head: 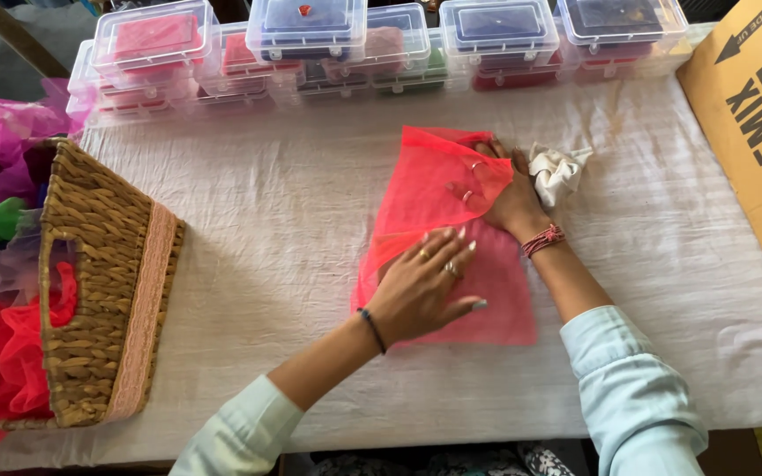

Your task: The person is wrapping a small box in pink mesh fabric and then placing it into a clear plastic storage container.

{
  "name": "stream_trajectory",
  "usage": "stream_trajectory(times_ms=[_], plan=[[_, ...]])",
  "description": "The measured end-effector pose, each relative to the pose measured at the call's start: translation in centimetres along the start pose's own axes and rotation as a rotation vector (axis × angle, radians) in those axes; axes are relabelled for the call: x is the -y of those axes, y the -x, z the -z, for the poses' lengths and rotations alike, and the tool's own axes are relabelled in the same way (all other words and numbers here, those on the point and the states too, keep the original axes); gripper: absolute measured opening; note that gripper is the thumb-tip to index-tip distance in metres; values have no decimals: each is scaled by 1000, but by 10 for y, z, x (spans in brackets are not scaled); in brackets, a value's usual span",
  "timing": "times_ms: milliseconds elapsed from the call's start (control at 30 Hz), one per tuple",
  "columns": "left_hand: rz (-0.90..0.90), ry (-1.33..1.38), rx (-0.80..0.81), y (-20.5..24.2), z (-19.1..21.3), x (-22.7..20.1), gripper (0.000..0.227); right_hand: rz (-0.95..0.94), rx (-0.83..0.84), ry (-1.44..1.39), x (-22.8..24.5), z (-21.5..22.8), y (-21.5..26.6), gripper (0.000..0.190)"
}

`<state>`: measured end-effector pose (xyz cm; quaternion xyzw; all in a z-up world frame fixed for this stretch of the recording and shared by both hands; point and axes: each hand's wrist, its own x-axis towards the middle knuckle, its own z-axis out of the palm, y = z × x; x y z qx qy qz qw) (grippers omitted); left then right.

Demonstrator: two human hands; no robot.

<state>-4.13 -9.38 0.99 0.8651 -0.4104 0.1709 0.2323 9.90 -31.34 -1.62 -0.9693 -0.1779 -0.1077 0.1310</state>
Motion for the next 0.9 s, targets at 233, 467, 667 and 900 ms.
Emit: stream_trajectory(times_ms=[233, 467, 667, 900], plan=[[573, -148, 284, -29, 9, 67, 77, 77, -57, 17, -4, -1, 0, 72], [874, -306, 87, 14, 36, 158, 75, 50, -67, 26, 9, 9, 1, 69], [452, -387, -90, 45, 28, 146, 64, 262, -178, 157, 50, 47, 45, 44], [-101, 77, 104, 63, 70, 23, 78, 645, -142, 80, 137, 86, 154, 47]])
